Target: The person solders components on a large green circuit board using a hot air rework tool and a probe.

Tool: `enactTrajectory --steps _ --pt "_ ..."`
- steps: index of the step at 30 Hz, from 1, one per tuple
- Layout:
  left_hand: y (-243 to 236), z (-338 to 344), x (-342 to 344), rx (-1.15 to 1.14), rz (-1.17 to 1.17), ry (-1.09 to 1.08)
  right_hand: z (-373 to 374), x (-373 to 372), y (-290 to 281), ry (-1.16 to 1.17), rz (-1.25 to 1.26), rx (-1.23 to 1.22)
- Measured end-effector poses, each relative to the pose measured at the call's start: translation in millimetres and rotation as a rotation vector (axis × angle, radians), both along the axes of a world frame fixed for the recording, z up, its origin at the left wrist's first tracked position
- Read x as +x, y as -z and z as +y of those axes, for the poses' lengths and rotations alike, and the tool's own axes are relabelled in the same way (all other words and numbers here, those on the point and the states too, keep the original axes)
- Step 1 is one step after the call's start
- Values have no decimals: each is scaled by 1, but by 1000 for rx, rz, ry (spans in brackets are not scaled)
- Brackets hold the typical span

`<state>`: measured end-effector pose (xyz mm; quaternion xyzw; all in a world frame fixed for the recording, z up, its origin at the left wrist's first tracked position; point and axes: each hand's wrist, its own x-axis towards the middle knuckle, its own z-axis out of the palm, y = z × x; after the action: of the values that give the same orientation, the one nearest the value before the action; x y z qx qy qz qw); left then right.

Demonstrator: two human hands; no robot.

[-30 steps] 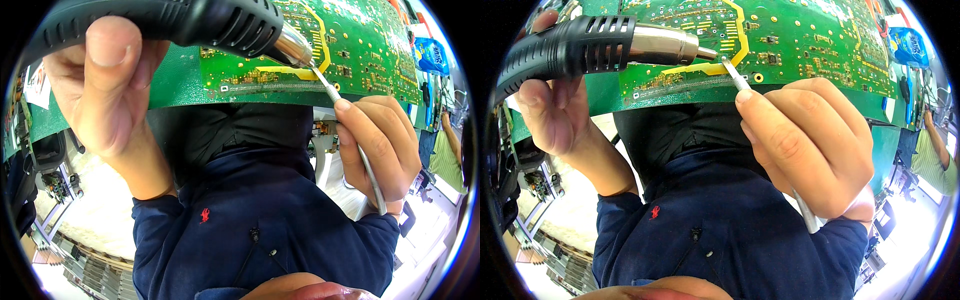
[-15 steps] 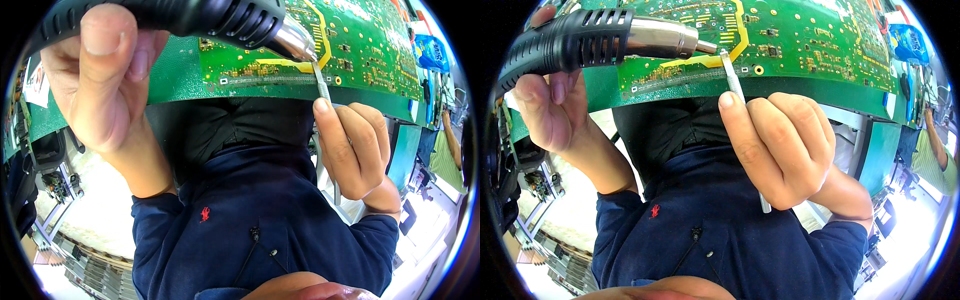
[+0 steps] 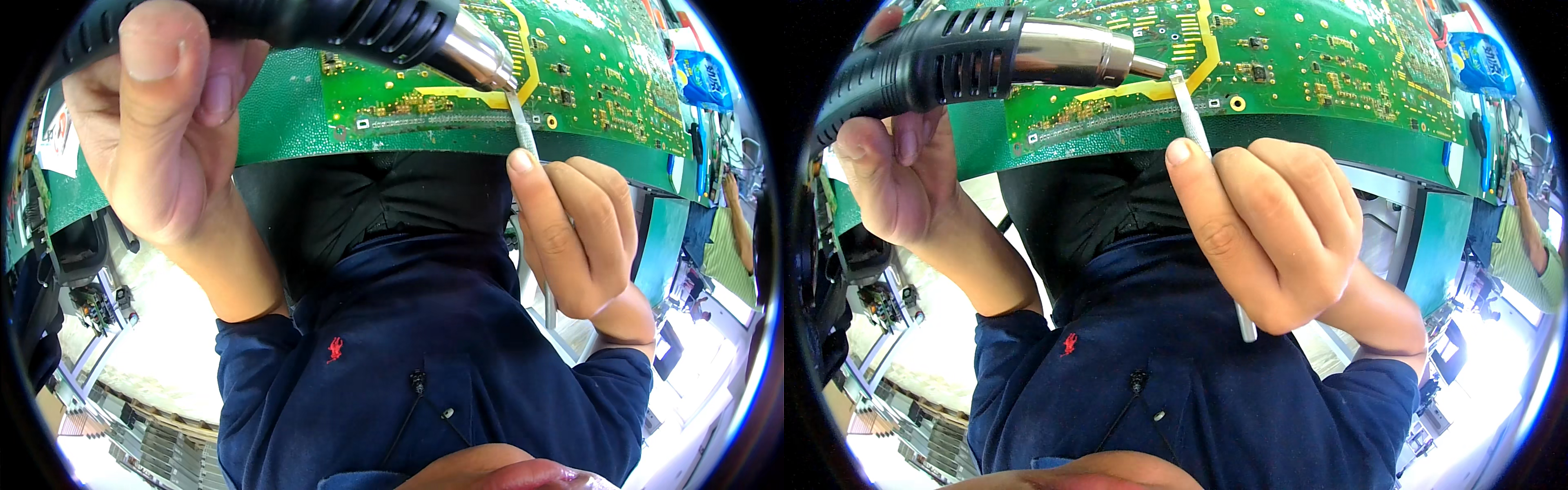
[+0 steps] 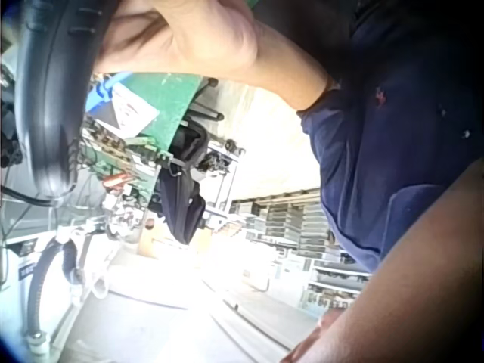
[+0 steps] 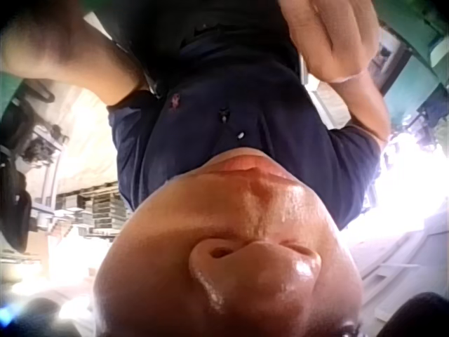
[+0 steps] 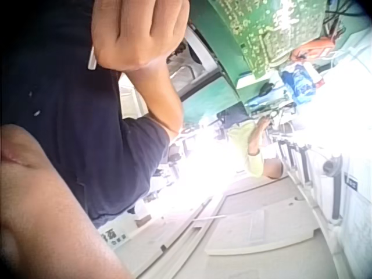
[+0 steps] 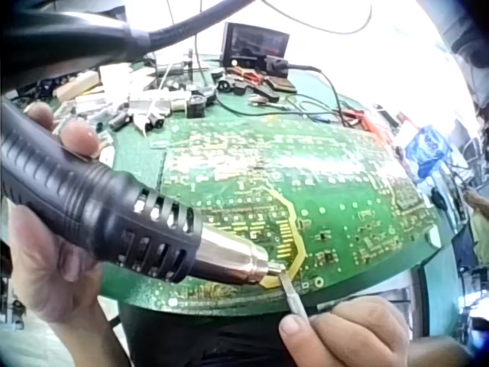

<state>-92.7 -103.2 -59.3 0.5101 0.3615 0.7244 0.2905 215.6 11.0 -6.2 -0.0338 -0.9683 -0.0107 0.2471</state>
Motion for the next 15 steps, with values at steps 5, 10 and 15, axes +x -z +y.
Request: enactTrajectory --steps 5,10,15 --pt "-2 -2 5 -12 9 -25 1 3 -2 61 -36 -35" --pt "-4 -8 -1 -28 21 -38 11 0 -36 97 -37 -417" --pt "-1 -5 0 -21 -62 20 31 -5 -49 7 -112 -553"
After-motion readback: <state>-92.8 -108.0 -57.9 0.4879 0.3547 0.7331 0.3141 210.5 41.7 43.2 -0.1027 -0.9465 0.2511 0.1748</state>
